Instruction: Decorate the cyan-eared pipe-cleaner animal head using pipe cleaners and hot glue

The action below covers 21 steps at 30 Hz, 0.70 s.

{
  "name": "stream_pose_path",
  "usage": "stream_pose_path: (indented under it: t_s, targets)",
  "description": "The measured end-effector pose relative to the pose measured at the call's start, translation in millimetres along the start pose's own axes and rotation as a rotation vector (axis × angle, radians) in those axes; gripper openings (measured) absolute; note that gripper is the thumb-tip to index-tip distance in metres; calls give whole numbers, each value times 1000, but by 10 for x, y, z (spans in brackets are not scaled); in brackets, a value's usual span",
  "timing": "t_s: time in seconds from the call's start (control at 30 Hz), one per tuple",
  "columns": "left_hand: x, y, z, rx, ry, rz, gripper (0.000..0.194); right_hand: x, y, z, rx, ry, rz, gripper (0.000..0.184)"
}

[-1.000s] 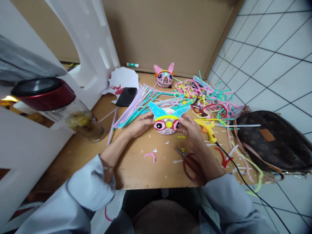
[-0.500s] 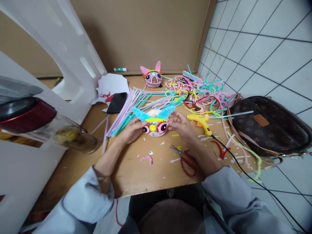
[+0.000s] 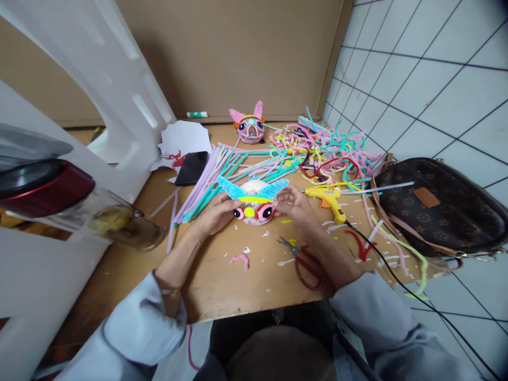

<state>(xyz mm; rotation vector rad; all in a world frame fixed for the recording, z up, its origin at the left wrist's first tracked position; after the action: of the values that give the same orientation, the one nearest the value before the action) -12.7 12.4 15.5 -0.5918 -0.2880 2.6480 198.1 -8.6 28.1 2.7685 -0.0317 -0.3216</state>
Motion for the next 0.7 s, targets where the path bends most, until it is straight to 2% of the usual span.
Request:
stream_pose_path:
  t_s: [0.2,0.37,0.53,0.7]
  targets:
    - [-14,-3,-20,-10,-37,35,61,-3,49,-24,-40,56,-25,48]
    - [-63,-2,-11,-28,-63,18,66,-1,79,-16,-3,128,10,49]
    - [-115,7,-4,-67,-110,17,72,21,32,10,-9,165,29,48]
    - [-139,2,-15,-64,-89,6,65,34,-25,40,-11,146,20,49]
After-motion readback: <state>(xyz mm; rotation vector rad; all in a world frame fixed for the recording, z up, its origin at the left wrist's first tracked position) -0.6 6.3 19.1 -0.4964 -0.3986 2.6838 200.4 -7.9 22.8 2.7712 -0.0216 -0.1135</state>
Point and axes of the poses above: each hand's wrist, its own y-axis away from the middle knuckle, its own x-axis out of the back of the hand, z = x × y, the point moved 1 cm from there along -y, towards the middle knuckle, and after that the axes turned 15 degrees about -x, right-handed, at the moved point
